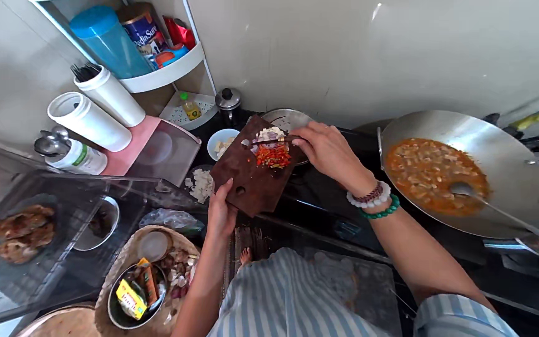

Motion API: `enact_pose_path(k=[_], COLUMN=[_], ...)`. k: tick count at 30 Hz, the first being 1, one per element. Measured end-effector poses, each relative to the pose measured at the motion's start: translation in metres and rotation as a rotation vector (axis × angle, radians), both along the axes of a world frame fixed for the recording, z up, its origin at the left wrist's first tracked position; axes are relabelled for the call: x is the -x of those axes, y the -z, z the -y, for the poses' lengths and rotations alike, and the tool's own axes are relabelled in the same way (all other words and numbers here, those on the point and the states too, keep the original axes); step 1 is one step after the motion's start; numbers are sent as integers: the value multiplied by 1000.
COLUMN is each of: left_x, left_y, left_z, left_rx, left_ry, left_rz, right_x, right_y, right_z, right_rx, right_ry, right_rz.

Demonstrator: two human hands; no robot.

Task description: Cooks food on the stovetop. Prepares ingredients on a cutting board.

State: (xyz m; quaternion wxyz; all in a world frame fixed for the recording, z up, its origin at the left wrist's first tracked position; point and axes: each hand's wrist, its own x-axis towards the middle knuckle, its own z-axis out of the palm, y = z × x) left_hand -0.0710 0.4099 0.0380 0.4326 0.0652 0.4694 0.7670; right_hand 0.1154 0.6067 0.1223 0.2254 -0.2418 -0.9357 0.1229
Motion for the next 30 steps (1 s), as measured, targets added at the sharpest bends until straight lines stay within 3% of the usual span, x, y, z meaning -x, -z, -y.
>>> enact_pose_path(k=[8, 15, 24, 30], left_x=[2, 3, 2, 3], left_y=[-1, -8, -8, -8], left_z=[-7, -9, -10, -9], left_rx=[14, 24, 59, 54], left_ry=[-16, -9, -9, -20], left_rz=[27, 19, 25, 38], right_x=[-20, -21, -39, -27], right_y=[3, 34, 36, 25], right_z=[3, 3, -6, 2], right_rx=[26, 46, 129, 127], right_ry=[110, 136, 210, 100], right_rz=[-33, -64, -42, -91])
